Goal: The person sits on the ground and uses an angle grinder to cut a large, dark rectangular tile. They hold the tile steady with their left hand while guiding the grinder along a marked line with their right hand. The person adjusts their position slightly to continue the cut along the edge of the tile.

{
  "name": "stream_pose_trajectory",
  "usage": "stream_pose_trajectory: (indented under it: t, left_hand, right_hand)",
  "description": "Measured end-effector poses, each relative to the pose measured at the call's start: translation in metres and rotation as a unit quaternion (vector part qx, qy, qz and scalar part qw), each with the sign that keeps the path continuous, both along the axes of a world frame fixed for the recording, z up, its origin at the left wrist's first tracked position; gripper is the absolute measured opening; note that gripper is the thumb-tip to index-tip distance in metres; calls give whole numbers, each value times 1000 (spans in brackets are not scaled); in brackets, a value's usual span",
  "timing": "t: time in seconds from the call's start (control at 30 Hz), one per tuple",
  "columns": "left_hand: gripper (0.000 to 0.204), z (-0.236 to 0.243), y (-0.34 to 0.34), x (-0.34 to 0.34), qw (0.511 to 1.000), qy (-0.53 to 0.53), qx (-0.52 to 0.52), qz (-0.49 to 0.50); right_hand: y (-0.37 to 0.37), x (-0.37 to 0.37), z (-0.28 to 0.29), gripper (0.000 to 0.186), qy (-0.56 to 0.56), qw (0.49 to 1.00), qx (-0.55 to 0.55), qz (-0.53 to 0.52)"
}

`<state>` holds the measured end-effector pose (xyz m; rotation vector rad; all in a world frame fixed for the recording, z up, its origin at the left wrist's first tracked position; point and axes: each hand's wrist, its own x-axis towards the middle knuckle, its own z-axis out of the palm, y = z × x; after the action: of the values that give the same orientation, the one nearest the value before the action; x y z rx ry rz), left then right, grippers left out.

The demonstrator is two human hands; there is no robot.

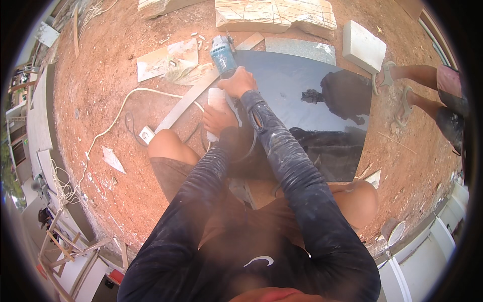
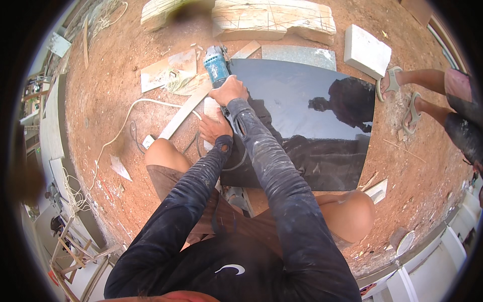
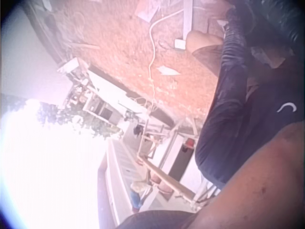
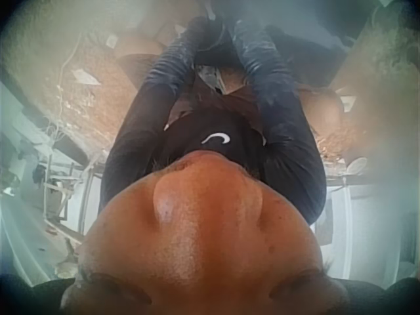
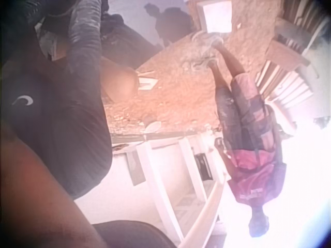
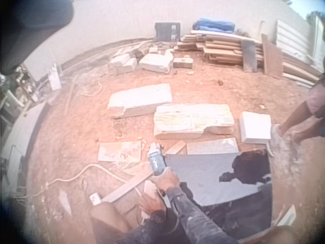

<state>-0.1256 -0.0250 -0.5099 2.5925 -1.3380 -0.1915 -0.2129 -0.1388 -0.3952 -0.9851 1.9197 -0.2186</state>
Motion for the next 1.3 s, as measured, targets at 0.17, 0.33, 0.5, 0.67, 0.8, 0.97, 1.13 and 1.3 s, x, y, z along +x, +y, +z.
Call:
stream_pose_trajectory:
  t: [0.17,0.33,0.5,0.67,0.8,0.97,1.13,1.3]
  left_hand:
    - [72,-5,1,2,1000,-15,-10,-2]
    - [73,-5,2,1,1000,-8,-18,-1]
    - [74,-1,0,-2,1000,-8,-1,1]
    - [74,-5,1,5,1000,-7,1,-4]
    - [73,-1,1,1,1000,0,0,-2]
    - [73,3,0,0,1000,3,0,-1]
    - [73,2,-1,0,1000,-3,-3,3]
    - [73,0,0,1,1000,0,9,0]
  right_hand:
    - [0,1,4,72,-3,1000,0,3]
    - [-1,1,0,74,-6,1000,3,12]
    - [2,8,-6,74,23,999,-15,21]
    - [1,9,-3,74,30,999,-10,30]
    - [2,3,-3,76,29,999,-18,30]
    - [3,2,-2,75,27,999,-14,31]
    - [2,3,-5,75,30,999,-10,31]
    - [3,1,-5,74,21,999,-7,27]
